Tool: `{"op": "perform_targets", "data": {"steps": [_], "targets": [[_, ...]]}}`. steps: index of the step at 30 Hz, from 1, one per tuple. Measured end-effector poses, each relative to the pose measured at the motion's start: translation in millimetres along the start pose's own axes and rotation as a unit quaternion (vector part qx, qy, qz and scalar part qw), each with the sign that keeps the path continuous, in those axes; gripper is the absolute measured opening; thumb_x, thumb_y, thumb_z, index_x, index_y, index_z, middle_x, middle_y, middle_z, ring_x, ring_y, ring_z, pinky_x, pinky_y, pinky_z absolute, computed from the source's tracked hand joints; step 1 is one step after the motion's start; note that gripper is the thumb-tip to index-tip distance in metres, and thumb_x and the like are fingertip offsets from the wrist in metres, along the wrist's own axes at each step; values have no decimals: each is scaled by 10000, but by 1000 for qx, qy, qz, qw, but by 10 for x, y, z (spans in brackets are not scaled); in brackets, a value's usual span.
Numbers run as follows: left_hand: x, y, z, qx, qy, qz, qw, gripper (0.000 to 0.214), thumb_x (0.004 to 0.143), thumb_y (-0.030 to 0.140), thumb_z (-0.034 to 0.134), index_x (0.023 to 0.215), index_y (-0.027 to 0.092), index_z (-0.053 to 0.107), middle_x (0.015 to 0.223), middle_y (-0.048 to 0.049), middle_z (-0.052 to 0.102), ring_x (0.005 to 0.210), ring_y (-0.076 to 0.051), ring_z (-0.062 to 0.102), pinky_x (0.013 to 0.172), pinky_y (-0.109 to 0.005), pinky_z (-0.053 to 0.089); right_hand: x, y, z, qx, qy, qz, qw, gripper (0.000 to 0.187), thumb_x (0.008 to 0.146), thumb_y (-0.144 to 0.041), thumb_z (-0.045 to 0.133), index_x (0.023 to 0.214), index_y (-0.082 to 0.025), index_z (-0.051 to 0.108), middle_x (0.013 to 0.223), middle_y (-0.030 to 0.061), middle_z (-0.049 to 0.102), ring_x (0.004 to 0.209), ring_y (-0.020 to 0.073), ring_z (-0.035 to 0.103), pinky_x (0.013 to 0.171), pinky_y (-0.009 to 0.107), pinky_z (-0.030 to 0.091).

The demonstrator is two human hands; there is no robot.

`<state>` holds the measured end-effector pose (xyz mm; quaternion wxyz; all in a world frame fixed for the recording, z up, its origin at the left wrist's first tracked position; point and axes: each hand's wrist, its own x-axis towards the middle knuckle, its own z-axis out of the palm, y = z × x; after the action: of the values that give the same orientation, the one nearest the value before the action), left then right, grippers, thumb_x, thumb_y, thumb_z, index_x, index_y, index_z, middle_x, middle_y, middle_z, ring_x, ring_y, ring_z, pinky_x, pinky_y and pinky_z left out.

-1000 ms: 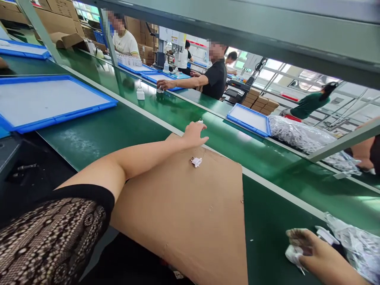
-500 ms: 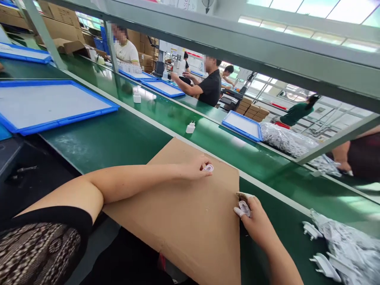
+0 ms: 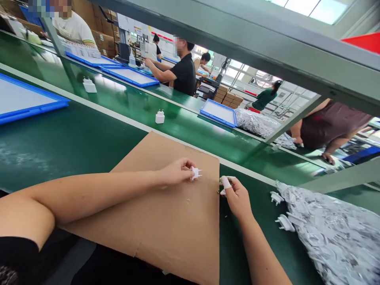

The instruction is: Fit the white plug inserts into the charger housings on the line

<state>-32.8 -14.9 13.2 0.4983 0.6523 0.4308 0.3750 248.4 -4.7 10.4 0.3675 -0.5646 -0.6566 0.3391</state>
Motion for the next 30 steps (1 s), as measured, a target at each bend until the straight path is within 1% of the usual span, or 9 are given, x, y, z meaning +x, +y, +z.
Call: {"op": "perform_targets", "data": {"steps": [2, 4, 7, 9, 13, 19, 23, 26, 30], "targets": [[7, 45, 33, -124, -4, -48, 991, 242, 978, 275, 577, 1205, 200, 539, 1269, -184, 747, 1180, -274, 769, 1052, -460, 629, -54, -70, 44, 101, -18, 52, 993, 635, 909, -819, 625, 982, -195, 715, 733, 45, 705, 632, 198, 634, 593, 310, 478], [10, 75, 42, -267, 7, -106, 958, 298, 894, 200, 690, 1168, 201, 573, 1342, -167, 727, 1290, -280, 724, 1178, -449, 566, -97, -155, 100, 197, -40, 114, 973, 698, 877, -868, 615, 1009, -188, 705, 783, 65, 740, 602, 180, 635, 527, 279, 436], [8, 70, 36, -357, 3, -156, 921, 394, 844, 199, 830, 1197, 206, 655, 1409, -137, 707, 1366, -289, 677, 1273, -439, 494, -121, -267, 167, 308, -106, 166, 931, 727, 824, -852, 695, 1122, -189, 691, 1007, 107, 798, 711, 194, 720, 572, 282, 511], [-7, 39, 50, -334, -15, -149, 931, 445, 865, 291, 874, 1255, 215, 673, 1430, -130, 703, 1370, -296, 672, 1272, -469, 498, -131, -313, 189, 325, -140, 161, 921, 697, 753, -731, 859, 1188, -216, 682, 1110, 91, 800, 814, 201, 749, 631, 282, 550], [-58, -47, 137, -243, -31, -102, 964, 507, 866, 421, 912, 1262, 214, 673, 1309, -117, 762, 1261, -281, 726, 1171, -437, 584, -171, -332, 231, 285, -167, 112, 937, 659, 609, -404, 1035, 1166, -271, 709, 1138, 31, 789, 953, 203, 736, 746, 292, 581], [-91, -183, 221, -215, -53, -32, 975, 380, 921, 366, 866, 1195, 201, 660, 1190, -96, 776, 1109, -223, 774, 969, -281, 646, -180, -271, 317, 235, -125, 20, 964, 395, 704, -405, 981, 998, -268, 755, 1148, 32, 732, 998, 206, 711, 916, 374, 597], [-149, -165, 241, -166, -37, 22, 985, 246, 961, 323, 799, 1117, 208, 647, 1266, -82, 744, 1123, -214, 759, 1017, -305, 628, -187, -225, 311, 189, -118, -71, 972, 276, 775, -359, 943, 974, -273, 772, 1162, 40, 703, 1092, 225, 694, 978, 392, 577], [-194, -119, 234, -63, 9, 36, 997, 169, 999, 337, 726, 1072, 222, 626, 1322, -57, 729, 1233, -230, 715, 1098, -331, 589, -201, -194, 291, 155, -127, -81, 976, 409, 801, -356, 923, 1165, -301, 744, 1255, 46, 687, 1036, 211, 682, 949, 396, 596], [-204, -134, 197, 18, 28, 23, 999, 203, 1010, 359, 654, 1156, 238, 581, 1444, -46, 674, 1361, -232, 656, 1159, -357, 556, -197, -177, 263, 127, -149, -79, 978, 868, 738, -398, 979, 1494, -311, 564, 1445, 93, 612, 1125, 232, 675, 1032, 425, 599]]}}
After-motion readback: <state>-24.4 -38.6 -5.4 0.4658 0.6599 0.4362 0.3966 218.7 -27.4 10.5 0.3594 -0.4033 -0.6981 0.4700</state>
